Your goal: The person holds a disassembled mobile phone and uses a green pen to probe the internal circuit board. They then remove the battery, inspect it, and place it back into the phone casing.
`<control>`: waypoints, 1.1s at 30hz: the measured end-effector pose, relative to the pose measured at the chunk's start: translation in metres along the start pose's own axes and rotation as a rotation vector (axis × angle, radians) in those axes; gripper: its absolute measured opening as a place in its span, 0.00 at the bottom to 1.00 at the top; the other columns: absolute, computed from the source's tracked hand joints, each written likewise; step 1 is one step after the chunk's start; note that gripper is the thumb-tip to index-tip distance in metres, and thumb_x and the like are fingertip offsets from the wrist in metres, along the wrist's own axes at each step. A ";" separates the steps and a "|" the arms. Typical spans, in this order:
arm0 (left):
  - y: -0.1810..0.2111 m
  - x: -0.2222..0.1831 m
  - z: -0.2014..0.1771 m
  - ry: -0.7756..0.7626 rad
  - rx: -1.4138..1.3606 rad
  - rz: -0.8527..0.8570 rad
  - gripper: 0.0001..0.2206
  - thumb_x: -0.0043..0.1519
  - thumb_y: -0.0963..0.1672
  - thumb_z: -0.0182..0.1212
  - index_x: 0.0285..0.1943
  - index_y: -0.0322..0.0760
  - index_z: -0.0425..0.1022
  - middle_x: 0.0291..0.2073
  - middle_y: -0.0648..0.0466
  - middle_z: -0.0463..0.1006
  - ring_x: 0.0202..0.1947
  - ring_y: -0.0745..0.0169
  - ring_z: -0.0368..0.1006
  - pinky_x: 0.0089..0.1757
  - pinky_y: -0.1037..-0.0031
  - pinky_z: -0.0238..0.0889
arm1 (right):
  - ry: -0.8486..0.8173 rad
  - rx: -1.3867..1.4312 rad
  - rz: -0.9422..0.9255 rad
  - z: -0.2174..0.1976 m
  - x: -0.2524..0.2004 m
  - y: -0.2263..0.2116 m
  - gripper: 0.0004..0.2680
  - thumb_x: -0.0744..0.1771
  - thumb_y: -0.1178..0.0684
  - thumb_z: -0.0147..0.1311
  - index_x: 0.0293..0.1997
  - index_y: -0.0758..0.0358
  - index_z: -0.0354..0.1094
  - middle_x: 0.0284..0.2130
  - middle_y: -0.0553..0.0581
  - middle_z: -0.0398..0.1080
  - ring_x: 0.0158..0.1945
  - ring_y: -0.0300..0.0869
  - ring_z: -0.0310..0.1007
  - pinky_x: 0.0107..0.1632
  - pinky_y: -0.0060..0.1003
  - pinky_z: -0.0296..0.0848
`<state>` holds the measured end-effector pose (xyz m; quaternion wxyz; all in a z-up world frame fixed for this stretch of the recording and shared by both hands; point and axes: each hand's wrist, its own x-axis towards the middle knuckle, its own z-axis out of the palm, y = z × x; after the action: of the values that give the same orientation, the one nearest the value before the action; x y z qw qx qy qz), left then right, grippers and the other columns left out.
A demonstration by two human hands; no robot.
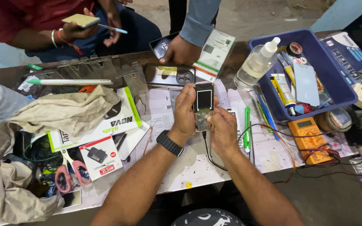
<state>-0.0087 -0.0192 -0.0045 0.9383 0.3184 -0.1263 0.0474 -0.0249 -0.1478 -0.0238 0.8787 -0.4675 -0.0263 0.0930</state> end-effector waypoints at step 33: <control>-0.003 0.000 -0.004 0.000 0.022 0.012 0.21 0.74 0.53 0.49 0.56 0.29 0.69 0.41 0.42 0.80 0.41 0.57 0.79 0.43 0.68 0.77 | 0.019 0.015 0.040 0.001 0.000 0.000 0.11 0.64 0.65 0.46 0.50 0.76 0.70 0.38 0.56 0.73 0.38 0.37 0.73 0.46 0.33 0.73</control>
<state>-0.0072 -0.0190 -0.0094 0.9344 0.3281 -0.1276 0.0545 -0.0247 -0.1464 -0.0234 0.8803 -0.4623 -0.0077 0.1064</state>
